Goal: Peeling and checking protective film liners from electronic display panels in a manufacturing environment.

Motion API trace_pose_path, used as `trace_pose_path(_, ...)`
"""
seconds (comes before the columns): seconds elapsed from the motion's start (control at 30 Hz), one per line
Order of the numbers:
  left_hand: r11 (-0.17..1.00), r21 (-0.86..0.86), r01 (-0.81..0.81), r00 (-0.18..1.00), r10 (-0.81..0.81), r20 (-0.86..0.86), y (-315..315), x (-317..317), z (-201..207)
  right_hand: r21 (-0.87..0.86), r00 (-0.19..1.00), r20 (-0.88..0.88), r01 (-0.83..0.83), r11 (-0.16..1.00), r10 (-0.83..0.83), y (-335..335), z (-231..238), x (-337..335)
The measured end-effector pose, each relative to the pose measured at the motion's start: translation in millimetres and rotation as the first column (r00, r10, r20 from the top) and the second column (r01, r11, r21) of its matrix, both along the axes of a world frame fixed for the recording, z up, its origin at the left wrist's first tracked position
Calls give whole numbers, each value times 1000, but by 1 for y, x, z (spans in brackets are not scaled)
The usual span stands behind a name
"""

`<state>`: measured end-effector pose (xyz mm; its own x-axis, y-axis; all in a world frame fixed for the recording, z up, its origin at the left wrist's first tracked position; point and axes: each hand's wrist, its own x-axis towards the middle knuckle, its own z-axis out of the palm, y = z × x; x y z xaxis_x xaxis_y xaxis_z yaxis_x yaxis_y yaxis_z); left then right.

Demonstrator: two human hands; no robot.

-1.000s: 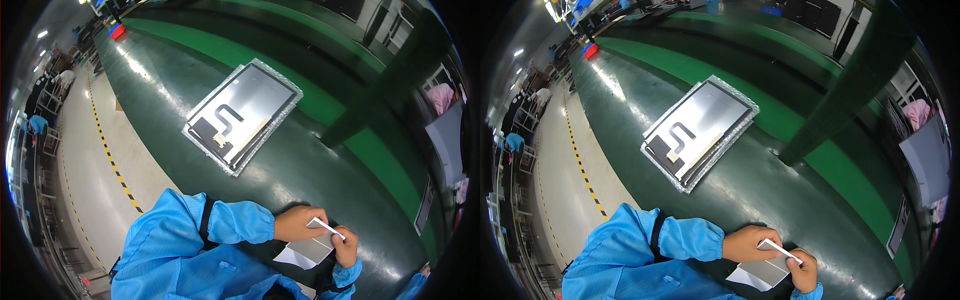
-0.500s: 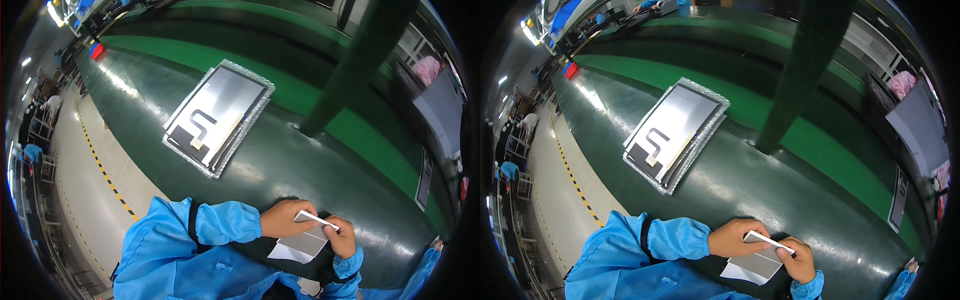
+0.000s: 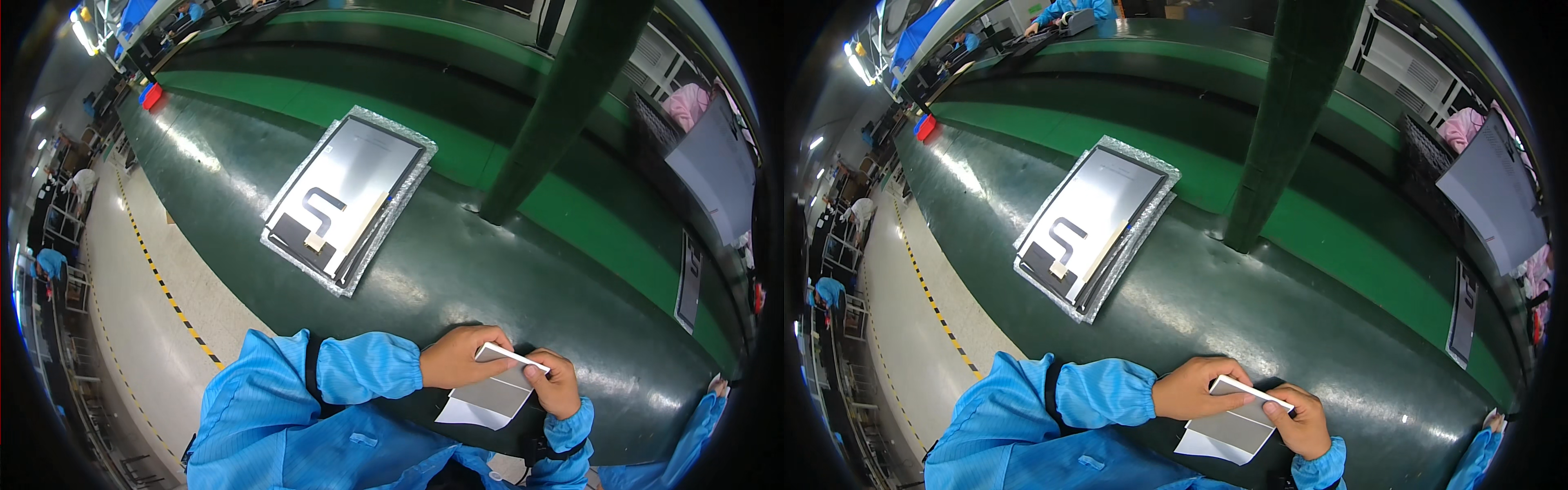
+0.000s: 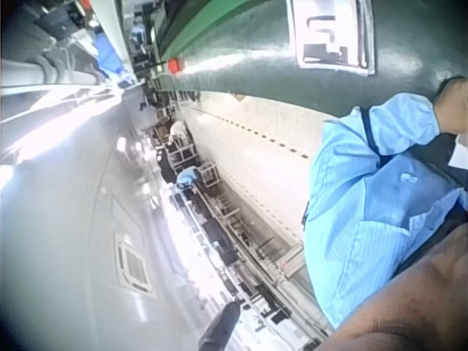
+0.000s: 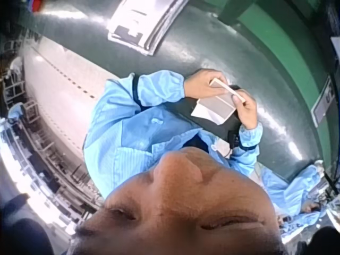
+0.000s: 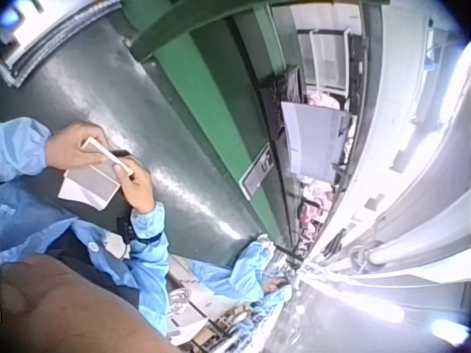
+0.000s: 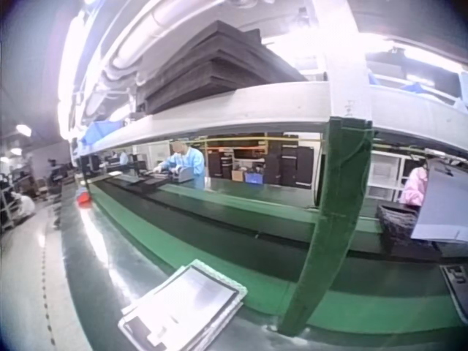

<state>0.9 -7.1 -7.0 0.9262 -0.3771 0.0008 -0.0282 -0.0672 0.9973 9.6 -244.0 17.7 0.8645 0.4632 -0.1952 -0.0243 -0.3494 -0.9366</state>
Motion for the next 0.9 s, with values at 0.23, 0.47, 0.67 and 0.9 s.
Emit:
trace_pose_path(0.23,1000,-17,-6,1000,6,5,1,-4,-2,-4,1000,8,-14,1000,14,2,1,0)
trace_pose_path(0.47,1000,-6,8,1000,-9,-23,0,0,-1,-23,998,43,-45,999,46,-1,0,0)
trace_pose_path(0.67,999,-11,-43,972,39,-234,-3,0,1,57,992,81,-106,993,101,-4,-9,8)
trace_pose_path(0.9,985,91,-148,988,151,-27,4,-1,-12,242,979,199,-84,967,35,1,-26,6)
